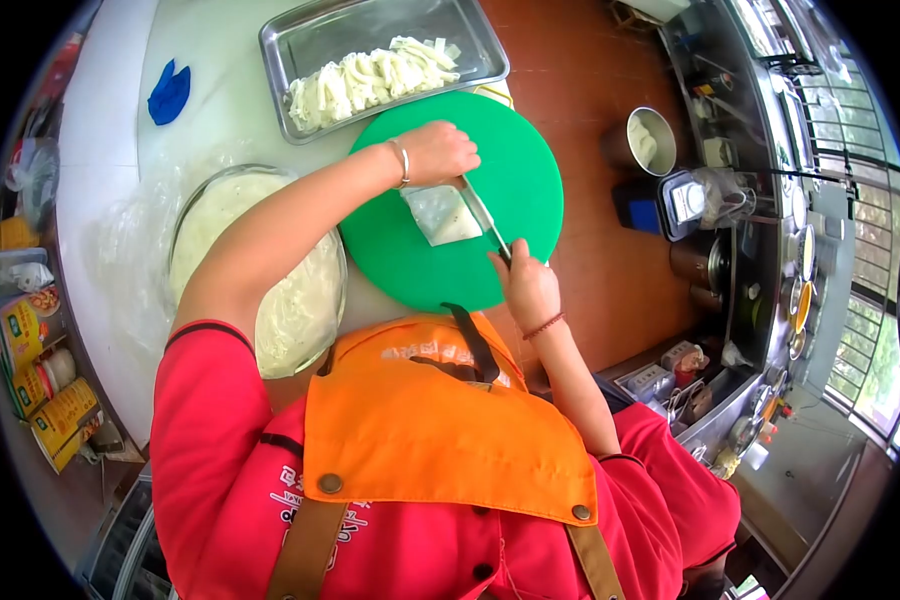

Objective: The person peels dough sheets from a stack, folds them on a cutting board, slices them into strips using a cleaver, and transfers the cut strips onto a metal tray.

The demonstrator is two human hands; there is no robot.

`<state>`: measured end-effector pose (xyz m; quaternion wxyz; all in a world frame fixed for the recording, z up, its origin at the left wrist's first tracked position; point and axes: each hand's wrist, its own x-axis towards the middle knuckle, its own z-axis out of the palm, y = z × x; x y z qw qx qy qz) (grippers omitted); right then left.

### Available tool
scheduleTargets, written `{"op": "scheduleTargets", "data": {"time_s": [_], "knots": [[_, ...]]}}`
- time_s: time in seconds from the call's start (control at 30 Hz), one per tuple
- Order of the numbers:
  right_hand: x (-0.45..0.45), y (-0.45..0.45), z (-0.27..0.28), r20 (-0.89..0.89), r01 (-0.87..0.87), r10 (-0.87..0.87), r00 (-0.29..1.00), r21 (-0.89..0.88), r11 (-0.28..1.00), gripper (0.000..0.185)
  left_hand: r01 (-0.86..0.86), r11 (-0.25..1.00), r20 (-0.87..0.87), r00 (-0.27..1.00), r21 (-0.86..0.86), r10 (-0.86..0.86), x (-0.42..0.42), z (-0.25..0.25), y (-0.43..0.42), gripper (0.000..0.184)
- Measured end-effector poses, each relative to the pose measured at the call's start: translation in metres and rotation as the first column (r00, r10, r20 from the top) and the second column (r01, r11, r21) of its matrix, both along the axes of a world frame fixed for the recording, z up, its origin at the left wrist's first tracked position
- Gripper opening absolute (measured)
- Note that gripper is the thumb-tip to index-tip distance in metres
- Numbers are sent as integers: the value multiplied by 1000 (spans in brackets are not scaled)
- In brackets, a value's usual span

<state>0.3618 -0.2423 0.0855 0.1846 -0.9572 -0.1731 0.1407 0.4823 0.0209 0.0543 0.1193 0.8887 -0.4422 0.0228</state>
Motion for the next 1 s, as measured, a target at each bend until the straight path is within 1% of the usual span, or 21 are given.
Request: {"op": "scheduleTargets", "data": {"time_s": [0.07, 0.1, 0.17, 0.2, 0.23, 0.27, 0.37, 0.4, 0.43, 0.47, 0.5, 0.6, 0.63, 0.67, 0.73, 0.77, 0.83, 0.87, 0.9, 0.93, 1.0], "knots": [[-6, 1, -38, 17, -19, 18, 1000, 57, 998, 35, -8, 1000, 20, 1000, 11, 7, -7, -29, 3, 27], [-8, 11, -45, 59, -8, 8, 998, -8, 1000, 35, -13, 1000, 34, 999, 17, 13, -8, -32, 4, 27], [3, 9, -50, 70, -16, 17, 997, -13, 1000, 36, -6, 1000, 34, 999, 15, 6, 6, -37, 9, 28], [-2, 5, -44, 56, -7, 9, 998, -23, 1000, 36, 11, 1000, 15, 1000, 5, -11, 2, -39, 4, 28], [3, 4, -30, 95, -46, 47, 994, -7, 999, 36, 6, 1000, 28, 1000, -24, -5, -2, -35, 1, 28], [11, 7, -15, 88, -44, 45, 995, -18, 999, 36, -8, 999, 55, 998, -47, 11, 1, -29, 4, 29], [-3, 9, 15, 13, -16, 16, 1000, -48, 999, 36, -7, 996, 50, 999, -92, 11, -10, -14, 7, 29], [-8, 9, -5, 21, -23, 24, 999, -31, 999, 35, 2, 995, 43, 999, -103, 2, -13, -13, 7, 29], [-16, 6, -39, 31, -31, 31, 999, -15, 999, 35, 6, 998, 20, 1000, -65, -5, -18, -20, 4, 30], [-17, 6, -56, 49, -41, 40, 998, 4, 999, 35, 10, 1000, 3, 1000, -24, -10, -20, -30, 3, 30], [-13, 7, -56, 101, -39, 35, 994, 36, 999, 35, 10, 1000, -2, 1000, 23, -10, -14, -34, 5, 30], [-5, 11, -5, 39, -53, 54, 998, -18, 998, 34, -29, 999, 18, 999, -34, 30, -15, -32, 5, 32], [-5, 11, 10, 36, -58, 58, 998, -3, 998, 34, -27, 997, 44, 999, -65, 30, -20, -12, 6, 31], [-8, 10, 3, 40, -56, 55, 998, 32, 998, 34, -31, 998, 21, 999, -62, 32, -22, -11, 7, 32], [-19, 8, -32, 55, -48, 43, 998, 101, 994, 34, -33, 998, -18, 999, -55, 32, -27, -13, 12, 32], [-21, 13, -51, 40, -75, 76, 996, -7, 997, 34, -36, 998, -50, 998, -46, 34, -33, -19, 8, 32], [-6, 18, -33, 55, -97, 97, 994, -17, 995, 34, -61, 998, -74, 995, 1, 61, -28, -23, 14, 33], [-8, 17, -16, 42, -98, 99, 994, -25, 995, 34, -68, 998, -75, 995, -18, 66, -34, -22, 15, 33], [-7, 19, 6, 25, -119, 120, 992, -48, 992, 35, -80, 996, -77, 994, -40, 77, -41, -9, 14, 33], [-6, 21, 4, 38, -121, 122, 992, -19, 992, 35, -95, 994, -59, 994, -57, 92, -37, 0, 16, 34], [-20, 20, 1, 41, -103, 102, 994, 25, 994, 35, -88, 996, -79, 993, -33, 86, -40, -10, 21, 33]]}}
